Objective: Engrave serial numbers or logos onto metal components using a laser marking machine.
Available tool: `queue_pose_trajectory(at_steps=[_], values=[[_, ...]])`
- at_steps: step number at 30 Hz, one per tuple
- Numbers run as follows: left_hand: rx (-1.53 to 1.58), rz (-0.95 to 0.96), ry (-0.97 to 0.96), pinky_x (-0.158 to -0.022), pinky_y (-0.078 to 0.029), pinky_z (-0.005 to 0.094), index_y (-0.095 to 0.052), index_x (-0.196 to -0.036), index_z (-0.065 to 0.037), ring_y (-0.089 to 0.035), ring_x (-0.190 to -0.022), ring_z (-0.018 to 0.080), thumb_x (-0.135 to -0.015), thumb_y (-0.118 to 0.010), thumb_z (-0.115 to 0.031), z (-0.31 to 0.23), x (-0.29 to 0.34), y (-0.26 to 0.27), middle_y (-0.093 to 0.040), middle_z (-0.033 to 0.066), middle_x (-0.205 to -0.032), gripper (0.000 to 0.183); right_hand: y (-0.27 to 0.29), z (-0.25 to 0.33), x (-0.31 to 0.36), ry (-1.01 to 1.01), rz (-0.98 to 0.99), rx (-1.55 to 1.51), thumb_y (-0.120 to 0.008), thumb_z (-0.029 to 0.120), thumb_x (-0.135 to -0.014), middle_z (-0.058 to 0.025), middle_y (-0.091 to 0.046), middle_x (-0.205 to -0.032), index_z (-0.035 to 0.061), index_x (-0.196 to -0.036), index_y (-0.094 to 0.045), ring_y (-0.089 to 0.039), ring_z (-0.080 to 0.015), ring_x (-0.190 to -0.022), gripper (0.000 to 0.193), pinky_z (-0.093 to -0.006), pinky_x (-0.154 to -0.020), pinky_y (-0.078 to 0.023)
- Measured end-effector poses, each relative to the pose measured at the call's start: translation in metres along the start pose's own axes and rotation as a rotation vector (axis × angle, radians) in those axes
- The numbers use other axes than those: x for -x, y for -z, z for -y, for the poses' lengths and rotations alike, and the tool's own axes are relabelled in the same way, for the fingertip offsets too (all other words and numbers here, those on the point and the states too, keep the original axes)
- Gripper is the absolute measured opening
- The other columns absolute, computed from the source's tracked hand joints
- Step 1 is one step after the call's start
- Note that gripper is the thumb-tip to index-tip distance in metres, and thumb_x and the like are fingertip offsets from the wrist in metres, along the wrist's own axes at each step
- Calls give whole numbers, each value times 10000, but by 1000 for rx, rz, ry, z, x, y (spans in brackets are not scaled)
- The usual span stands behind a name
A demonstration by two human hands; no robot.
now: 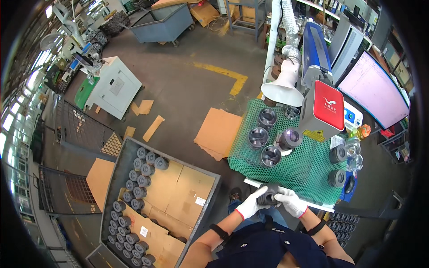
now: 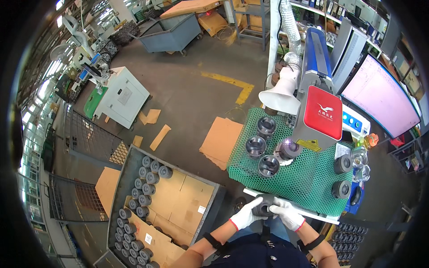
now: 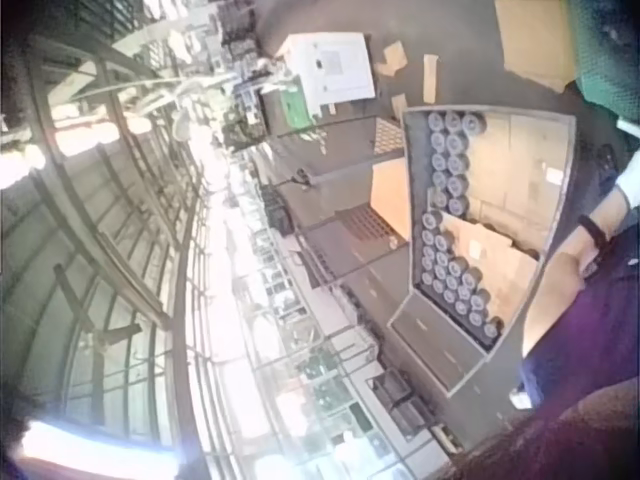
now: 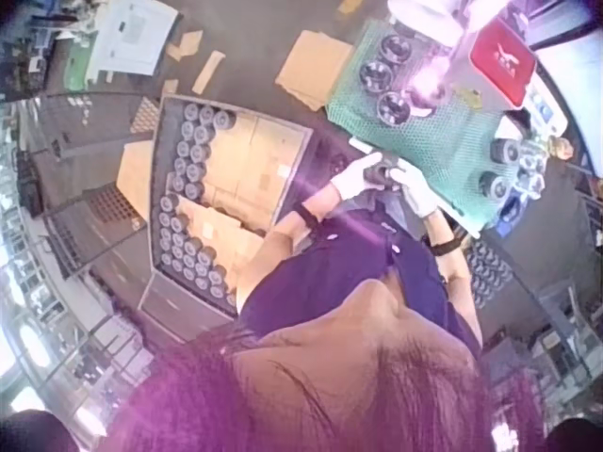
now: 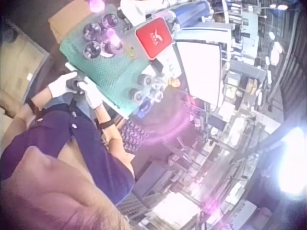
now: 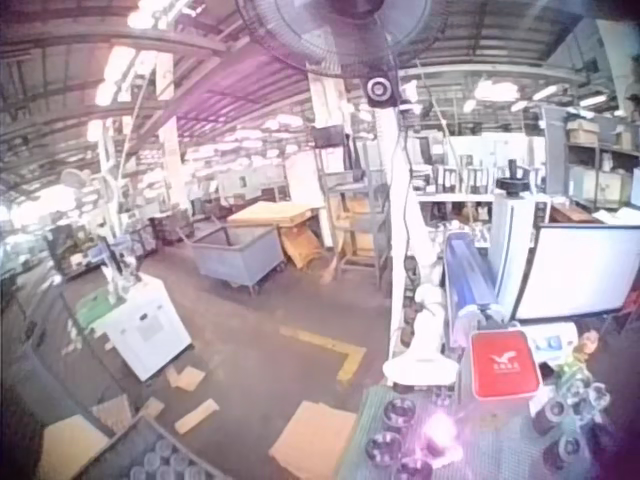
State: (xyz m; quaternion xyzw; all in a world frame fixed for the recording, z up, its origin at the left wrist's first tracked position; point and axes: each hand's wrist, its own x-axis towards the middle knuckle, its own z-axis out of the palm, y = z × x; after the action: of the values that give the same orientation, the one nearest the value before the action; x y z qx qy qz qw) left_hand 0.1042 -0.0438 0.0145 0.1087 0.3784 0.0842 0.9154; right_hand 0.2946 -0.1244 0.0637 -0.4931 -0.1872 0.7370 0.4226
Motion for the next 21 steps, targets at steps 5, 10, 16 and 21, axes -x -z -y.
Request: queue_pose_trajectory(at_steps=[5,10,16,21], values=[[302,186,5,-1027,-502,529,-555,-1385,-93,-629,-1205,292,-1028,-486,-545,4,-51,30,-651,119,-1319,580,-32,26,-18,467,13,1583,-639,224,-838,-210,-670,-845,29,-1033,-646,-672,-372,-844,276,-482,-771,-529],[388,146,94,-986,-551,520,-635,-1296,-95,-661,-1161,296,-1019,-521,-532,-7,-73,53,-685,114,-1279,529,-61,32,-30,630,-44,1935,-649,223,-827,-74,-660,-803,92,-915,-615,-657,-286,-757,162,-453,-646,-491],[422,-7,94,-1030,-538,503,-624,-1240,-78,-671,-1129,305,-1047,-500,-447,-34,-94,56,-686,133,-1243,435,-71,75,-62,526,-431,1931,-778,310,-736,-95,-618,-1056,53,-1197,-575,-604,-278,-993,565,-412,-768,-485],[424,-15,113,-1014,-537,532,-594,-1275,-71,-657,-1142,324,-1062,-467,-425,-46,-104,48,-667,149,-1251,432,-46,53,-103,409,-550,1976,-784,279,-666,-85,-607,-1017,37,-1279,-547,-605,-288,-960,701,-425,-734,-487]])
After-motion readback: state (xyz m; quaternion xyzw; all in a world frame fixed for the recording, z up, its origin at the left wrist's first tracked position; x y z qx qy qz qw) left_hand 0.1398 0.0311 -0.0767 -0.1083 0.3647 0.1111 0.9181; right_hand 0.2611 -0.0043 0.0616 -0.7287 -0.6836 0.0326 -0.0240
